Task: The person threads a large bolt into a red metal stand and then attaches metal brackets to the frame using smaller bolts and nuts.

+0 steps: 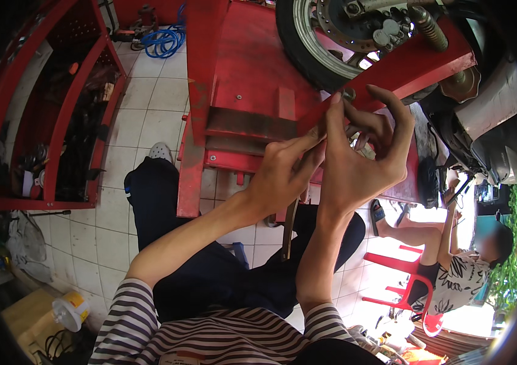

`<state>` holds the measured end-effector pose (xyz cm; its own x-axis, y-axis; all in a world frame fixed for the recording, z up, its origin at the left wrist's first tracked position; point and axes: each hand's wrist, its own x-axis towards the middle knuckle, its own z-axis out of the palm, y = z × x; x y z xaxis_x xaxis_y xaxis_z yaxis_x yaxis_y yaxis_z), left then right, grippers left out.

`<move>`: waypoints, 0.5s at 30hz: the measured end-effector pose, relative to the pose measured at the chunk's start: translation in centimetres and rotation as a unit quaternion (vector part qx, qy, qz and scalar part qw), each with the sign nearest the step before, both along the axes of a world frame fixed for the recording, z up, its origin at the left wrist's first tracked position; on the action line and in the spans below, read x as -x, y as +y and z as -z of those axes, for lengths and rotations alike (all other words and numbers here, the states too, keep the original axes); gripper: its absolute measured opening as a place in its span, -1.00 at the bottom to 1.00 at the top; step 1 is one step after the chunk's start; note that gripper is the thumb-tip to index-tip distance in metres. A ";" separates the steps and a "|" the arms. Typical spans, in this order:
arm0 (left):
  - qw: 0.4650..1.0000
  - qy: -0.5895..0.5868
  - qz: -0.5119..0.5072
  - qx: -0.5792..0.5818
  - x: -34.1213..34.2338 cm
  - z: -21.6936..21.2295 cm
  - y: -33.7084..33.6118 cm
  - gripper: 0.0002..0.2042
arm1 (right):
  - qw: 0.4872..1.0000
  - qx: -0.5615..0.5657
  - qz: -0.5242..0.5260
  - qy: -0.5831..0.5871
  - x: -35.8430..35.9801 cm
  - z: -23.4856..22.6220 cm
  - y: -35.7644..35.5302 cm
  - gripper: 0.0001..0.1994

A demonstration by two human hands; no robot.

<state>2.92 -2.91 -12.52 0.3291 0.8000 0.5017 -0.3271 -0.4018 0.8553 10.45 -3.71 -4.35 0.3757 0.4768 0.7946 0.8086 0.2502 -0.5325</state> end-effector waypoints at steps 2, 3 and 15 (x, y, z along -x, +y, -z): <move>1.000 0.009 -0.012 -0.026 -0.1 0.7 0.3 -0.61 | 1.000 -0.005 0.004 -0.013 -0.1 0.3 0.1 -0.71; 0.999 0.013 -0.019 -0.039 -0.1 0.9 0.4 -0.61 | 1.000 -0.007 0.005 -0.019 -0.1 0.5 0.2 -0.72; 0.999 0.030 -0.008 0.009 0.1 0.1 0.0 -0.63 | 0.997 -0.070 0.017 -0.034 -0.4 1.4 0.8 -0.81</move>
<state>2.79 -2.95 -12.61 0.3460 0.8136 0.4672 -0.2684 -0.3913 0.8802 10.81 -2.94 -5.71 0.3328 0.3474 0.8767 0.8507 0.2906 -0.4381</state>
